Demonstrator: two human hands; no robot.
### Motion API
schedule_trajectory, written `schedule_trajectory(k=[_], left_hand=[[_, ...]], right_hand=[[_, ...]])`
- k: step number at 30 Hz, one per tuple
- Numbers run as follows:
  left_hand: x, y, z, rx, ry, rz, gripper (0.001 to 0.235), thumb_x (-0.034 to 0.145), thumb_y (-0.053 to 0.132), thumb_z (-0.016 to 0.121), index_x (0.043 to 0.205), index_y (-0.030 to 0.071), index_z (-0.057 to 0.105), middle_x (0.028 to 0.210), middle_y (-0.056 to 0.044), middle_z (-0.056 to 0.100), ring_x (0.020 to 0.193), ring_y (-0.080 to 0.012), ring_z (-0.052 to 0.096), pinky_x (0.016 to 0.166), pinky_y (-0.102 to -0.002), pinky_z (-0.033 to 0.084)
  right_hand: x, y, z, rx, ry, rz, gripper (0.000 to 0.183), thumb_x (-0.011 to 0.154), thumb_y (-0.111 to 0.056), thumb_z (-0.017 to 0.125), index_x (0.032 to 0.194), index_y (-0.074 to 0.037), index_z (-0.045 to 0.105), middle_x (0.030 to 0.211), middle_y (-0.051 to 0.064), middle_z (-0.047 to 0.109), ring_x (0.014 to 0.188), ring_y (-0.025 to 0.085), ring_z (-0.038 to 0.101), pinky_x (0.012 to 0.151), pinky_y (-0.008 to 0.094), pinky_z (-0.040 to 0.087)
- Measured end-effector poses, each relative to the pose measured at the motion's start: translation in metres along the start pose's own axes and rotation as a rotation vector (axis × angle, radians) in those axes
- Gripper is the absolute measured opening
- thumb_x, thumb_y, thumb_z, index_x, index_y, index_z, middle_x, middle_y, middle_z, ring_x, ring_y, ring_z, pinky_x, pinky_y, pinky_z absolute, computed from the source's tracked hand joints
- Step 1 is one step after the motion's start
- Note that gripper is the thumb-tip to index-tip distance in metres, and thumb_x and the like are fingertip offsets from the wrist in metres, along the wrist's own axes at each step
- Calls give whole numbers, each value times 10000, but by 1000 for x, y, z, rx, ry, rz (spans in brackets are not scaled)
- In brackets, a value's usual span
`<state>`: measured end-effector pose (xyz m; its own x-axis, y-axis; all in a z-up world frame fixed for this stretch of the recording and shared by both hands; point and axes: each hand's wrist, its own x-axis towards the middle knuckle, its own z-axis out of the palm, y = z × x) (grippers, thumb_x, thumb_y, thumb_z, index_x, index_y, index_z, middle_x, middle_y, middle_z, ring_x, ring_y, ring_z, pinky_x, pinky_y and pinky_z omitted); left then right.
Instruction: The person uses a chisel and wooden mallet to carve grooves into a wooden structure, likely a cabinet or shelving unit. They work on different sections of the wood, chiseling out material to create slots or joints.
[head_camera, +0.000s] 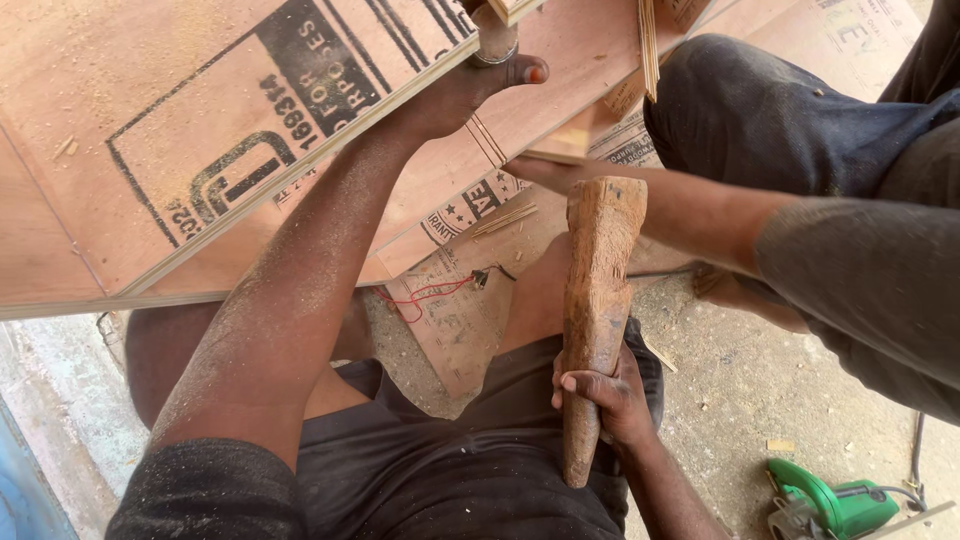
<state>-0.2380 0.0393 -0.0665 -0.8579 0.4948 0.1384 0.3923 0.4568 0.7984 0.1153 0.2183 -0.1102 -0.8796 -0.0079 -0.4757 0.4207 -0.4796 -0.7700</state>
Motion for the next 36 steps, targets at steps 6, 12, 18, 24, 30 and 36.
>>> schedule_trajectory(k=[6, 12, 18, 24, 30, 36], left_hand=[[-8, 8, -5, 94, -19, 3, 597, 853, 623, 799, 1063, 75, 692, 796, 9, 650, 809, -167, 671, 673, -361, 560], [-17, 7, -38, 182, -88, 430, 598, 878, 573, 846, 1021, 24, 658, 775, -62, 653, 733, -194, 679, 585, -370, 562], [-41, -3, -35, 125, 16, 127, 431, 1006, 486, 749, 823, 103, 673, 635, -14, 616, 601, -139, 633, 546, -315, 530], [-23, 2, -12, 74, 14, 70, 401, 1020, 445, 752, 956, 59, 669, 746, -73, 655, 641, -187, 638, 540, -344, 547], [-5, -5, 8, -199, -73, 539, 656, 1060, 503, 722, 1371, -37, 520, 1159, -170, 704, 1061, -271, 692, 832, -377, 606], [6, -3, 1, 79, -292, -76, 630, 870, 733, 686, 1063, 139, 777, 863, -54, 749, 816, -180, 726, 661, -370, 569]], right_hand=[[2, 3, -1, 5, -12, -6, 524, 704, -142, 794, 1127, 39, 543, 819, 154, 656, 636, 229, 688, 576, 350, 596], [3, 2, -5, -49, 14, -36, 479, 703, -125, 816, 1082, 29, 568, 823, 154, 670, 646, 235, 699, 587, 359, 610], [4, -12, -5, -66, -37, -204, 574, 757, -59, 815, 1205, 29, 467, 971, 174, 683, 785, 243, 748, 656, 372, 654], [2, -23, 4, -180, -1, -356, 692, 768, -39, 811, 1343, 7, 429, 1090, 184, 651, 855, 230, 730, 713, 355, 643], [5, -32, 8, -313, -74, -659, 642, 840, -10, 792, 1373, -32, 435, 1200, 181, 634, 977, 243, 734, 798, 375, 660], [23, -33, 9, -480, 25, -867, 844, 865, 81, 802, 1500, -78, 270, 1252, 160, 611, 974, 183, 705, 807, 315, 628]])
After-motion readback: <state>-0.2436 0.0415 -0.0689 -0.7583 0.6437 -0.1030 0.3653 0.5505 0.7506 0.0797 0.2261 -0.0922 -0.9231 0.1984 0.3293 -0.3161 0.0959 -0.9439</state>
